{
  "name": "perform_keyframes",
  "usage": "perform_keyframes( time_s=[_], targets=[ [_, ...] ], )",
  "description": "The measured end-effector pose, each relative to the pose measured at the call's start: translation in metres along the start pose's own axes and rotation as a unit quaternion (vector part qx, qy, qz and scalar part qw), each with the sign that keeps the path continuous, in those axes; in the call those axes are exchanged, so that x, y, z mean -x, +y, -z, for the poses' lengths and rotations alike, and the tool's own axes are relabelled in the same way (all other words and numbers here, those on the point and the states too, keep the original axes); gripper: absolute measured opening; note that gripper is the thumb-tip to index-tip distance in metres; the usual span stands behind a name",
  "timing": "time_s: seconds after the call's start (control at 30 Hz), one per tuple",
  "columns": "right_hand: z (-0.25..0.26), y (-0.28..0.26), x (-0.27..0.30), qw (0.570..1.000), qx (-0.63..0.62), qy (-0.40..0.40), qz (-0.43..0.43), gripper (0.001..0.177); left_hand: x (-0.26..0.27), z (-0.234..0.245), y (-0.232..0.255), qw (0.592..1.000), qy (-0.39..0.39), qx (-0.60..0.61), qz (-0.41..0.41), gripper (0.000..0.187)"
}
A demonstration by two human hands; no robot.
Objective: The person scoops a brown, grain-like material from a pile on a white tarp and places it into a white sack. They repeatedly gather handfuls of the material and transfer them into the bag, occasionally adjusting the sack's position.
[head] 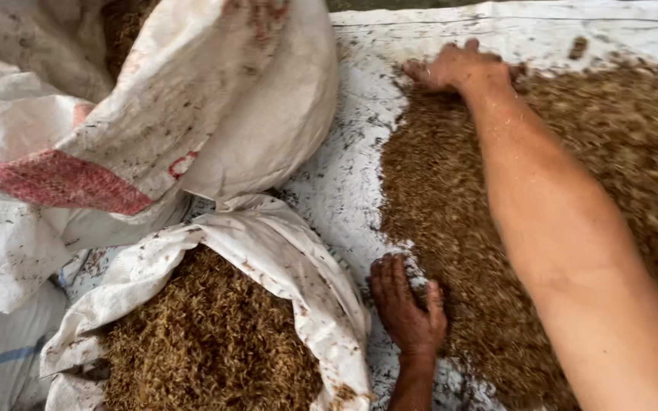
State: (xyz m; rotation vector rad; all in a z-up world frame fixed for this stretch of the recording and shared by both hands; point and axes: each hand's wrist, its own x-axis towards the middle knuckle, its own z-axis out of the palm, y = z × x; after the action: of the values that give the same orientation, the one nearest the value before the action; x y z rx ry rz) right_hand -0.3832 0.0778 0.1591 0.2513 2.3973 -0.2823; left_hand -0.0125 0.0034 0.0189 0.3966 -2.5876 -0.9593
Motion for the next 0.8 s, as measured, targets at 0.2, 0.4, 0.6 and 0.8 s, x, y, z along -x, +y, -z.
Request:
perform_keyframes(
  time_s=[0.2, 0.4, 0.6, 0.8],
  targets=[
    [-0.066, -0.031, 0.006, 0.985, 0.167, -0.017, 0.031, 0.117, -0.001, 0.000, -0.001, 1.000, 0.018, 0.021, 0.001, 0.065],
    [-0.142, 0.006, 0.027, 0.925, 0.344, 0.031, 0.160, 0.071, 0.008, -0.014, -0.018, 0.994, 0.083, 0.073, 0.003, 0.070],
    [-0.205, 0.062, 0.076, 0.873, 0.344, 0.151, 0.311, 0.045, -0.020, -0.022, 0.048, 0.951, -0.051, 0.207, 0.223, 0.070],
    [-0.101, 0.143, 0.192, 0.934, 0.238, 0.021, 0.267, 0.066, 0.028, -0.085, 0.014, 0.981, 0.014, 0.193, 0.014, 0.043]
  ],
)
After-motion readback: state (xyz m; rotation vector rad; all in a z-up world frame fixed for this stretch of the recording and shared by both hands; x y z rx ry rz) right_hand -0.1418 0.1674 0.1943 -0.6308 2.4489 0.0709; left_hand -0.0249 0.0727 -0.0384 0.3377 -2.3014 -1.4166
